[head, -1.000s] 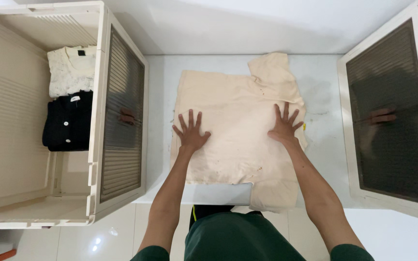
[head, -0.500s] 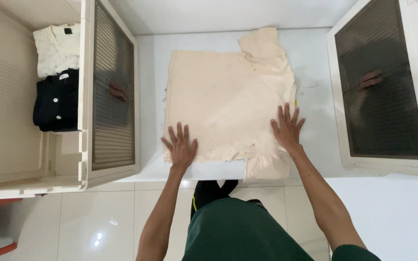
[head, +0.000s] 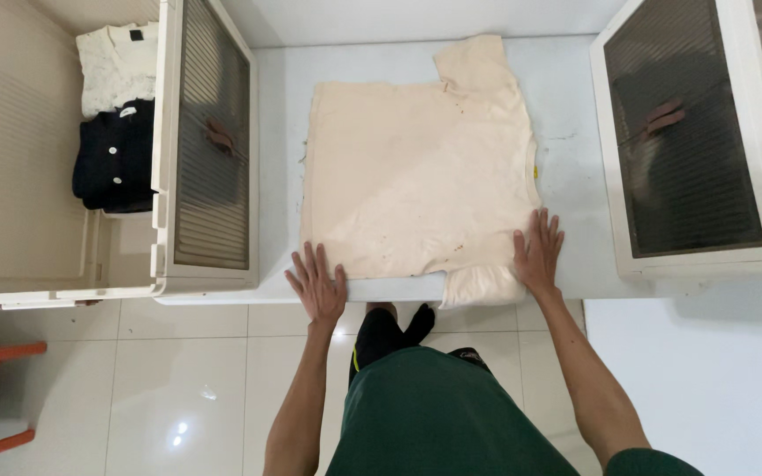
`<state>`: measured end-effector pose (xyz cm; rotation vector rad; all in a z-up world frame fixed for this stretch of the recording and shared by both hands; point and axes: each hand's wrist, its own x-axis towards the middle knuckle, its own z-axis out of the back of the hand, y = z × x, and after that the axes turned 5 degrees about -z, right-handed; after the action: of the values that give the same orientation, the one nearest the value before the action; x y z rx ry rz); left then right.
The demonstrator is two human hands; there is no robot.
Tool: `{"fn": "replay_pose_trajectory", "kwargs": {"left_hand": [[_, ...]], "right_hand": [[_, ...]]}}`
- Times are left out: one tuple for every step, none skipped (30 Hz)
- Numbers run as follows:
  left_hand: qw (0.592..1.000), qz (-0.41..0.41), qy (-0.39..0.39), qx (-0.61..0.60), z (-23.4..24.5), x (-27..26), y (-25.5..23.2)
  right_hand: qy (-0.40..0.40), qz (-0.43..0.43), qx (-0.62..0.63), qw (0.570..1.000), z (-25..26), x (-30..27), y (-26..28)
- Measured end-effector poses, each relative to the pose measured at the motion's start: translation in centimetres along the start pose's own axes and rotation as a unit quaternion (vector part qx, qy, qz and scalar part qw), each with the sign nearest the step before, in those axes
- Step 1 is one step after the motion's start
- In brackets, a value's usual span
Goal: The person picks up a light-colored shirt from a surface, spreads it flat, and performs a series of folds to collapse it into a rectangular shape. The person then places the folded shirt into a storage bin on top of other folded garments.
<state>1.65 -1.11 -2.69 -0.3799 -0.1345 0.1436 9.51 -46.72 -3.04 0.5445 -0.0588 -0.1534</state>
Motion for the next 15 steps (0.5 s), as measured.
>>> {"fn": "replay_pose_trajectory", "kwargs": {"left_hand": [[1.0, 0.001, 0.001, 0.004, -0.1, 0.2, 0.0], [1.0, 0.002, 0.002, 0.007, -0.2, 0.4, -0.1], [1.0, 0.004, 0.004, 0.011, -0.2, 0.3, 0.0], [1.0, 0.012, 0.012, 0.011, -0.1, 0.0, 0.1], [1.0, 0.017, 0.019, 0.009, -0.1, 0.1, 0.1], [0.999, 0.022, 0.026, 0.008, -0.1, 0.1, 0.0], [1.0, 0.018, 0.022, 0.011, -0.1, 0.2, -0.1], [1.0, 0.014, 0.019, 0.014, -0.1, 0.2, -0.1], [1.0, 0.011, 0.015, 0.018, -0.1, 0.2, 0.0], [1.0, 0.006, 0.012, 0.019, -0.2, 0.2, 0.0], [1.0, 0.003, 0.009, 0.02, -0.3, 0.1, 0.1], [1.0, -0.001, 0.006, 0.022, -0.3, 0.0, 0.2], [1.0, -0.002, 0.002, 0.016, -0.4, -0.2, 0.3], [1.0, -0.002, -0.003, 0.01, -0.5, -0.3, 0.4], [1.0, -0.002, -0.01, 0.004, -0.5, -0.1, 0.5]], "right_hand": [[-0.011, -0.003, 0.003, 1.0, -0.1, -1.1, -0.1], [-0.022, -0.005, 0.006, 1.0, -0.1, -1.9, -0.2], [-0.029, -0.003, 0.007, 1.0, -0.2, -2.6, -0.3], [-0.035, -0.001, 0.008, 0.999, -0.3, -3.2, -0.2], [-0.046, 0.0, 0.009, 0.999, -0.3, -3.6, -0.2], [-0.057, -0.002, 0.004, 0.998, -0.3, -4.1, -0.1], [-0.067, -0.003, 0.001, 0.998, -0.5, -4.5, 0.1], [-0.078, -0.005, -0.003, 0.997, -0.6, -4.7, 0.2], [-0.081, -0.002, -0.006, 0.997, -0.6, -4.7, 0.1], [-0.085, 0.0, -0.008, 0.996, -0.6, -4.8, 0.1], [-0.087, 0.003, -0.01, 0.996, -0.8, -4.8, 0.0], [-0.084, 0.001, -0.01, 0.996, -1.0, -4.8, 0.0], [-0.083, -0.002, -0.011, 0.997, -1.2, -4.7, -0.3], [-0.081, -0.005, -0.012, 0.997, -1.3, -4.8, -0.5], [-0.078, 0.003, -0.02, 0.997, -1.4, -4.6, -0.7]]}}
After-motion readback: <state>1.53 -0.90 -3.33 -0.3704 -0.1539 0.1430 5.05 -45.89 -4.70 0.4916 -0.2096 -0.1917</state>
